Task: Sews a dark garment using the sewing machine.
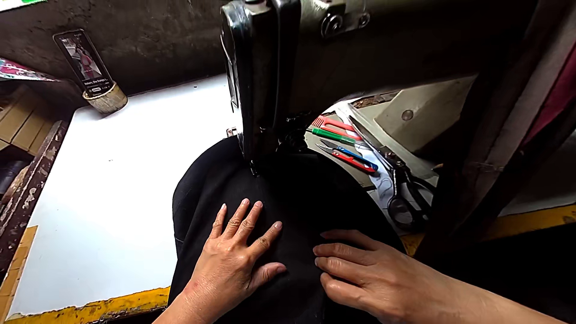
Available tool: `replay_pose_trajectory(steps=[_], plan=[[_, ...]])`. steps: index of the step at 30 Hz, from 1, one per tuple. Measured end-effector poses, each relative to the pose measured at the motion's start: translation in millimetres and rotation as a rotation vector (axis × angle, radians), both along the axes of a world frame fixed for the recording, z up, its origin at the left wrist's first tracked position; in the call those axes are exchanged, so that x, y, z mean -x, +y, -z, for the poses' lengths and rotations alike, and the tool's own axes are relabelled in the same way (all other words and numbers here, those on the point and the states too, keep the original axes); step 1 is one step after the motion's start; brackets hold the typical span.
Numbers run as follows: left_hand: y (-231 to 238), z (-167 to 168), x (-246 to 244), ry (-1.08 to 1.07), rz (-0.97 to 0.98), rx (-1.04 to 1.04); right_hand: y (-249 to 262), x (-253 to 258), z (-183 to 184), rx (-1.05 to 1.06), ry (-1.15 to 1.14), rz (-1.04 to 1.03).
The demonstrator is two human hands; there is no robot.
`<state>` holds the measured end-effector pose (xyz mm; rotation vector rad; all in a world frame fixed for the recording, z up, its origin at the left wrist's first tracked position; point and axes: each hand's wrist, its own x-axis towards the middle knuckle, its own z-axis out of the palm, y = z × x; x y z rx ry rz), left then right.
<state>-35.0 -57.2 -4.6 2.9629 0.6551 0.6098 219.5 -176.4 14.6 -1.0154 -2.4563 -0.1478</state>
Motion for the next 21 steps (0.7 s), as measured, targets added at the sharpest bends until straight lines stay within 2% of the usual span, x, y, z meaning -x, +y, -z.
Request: replay_pose_trajectory(steps=[5,8,10,13,21], plan=[[-0.6,-0.3,0.5,0.012,0.055,-0.016,13.6,-1.1,-20.4,0.188,0.077,-0.045],[-1.2,-0.9,0.0,0.007,0.098,-0.033,34.9,4.4,-33.2,0.137,0.137,0.026],[-1.2,-0.9,-0.3,0.006,0.125,-0.039,54.0,7.0,-26.5,0.052,0.105,0.108],[-0.4,-1.1,-0.4,0.005,0.142,-0.042,72.7,8.8,-7.1,0.060,0.010,0.187],[-0.7,-0.7,-0.8,0.001,0.129,-0.046,70.0,6.4,4.5,0.024,-0.025,0.232]])
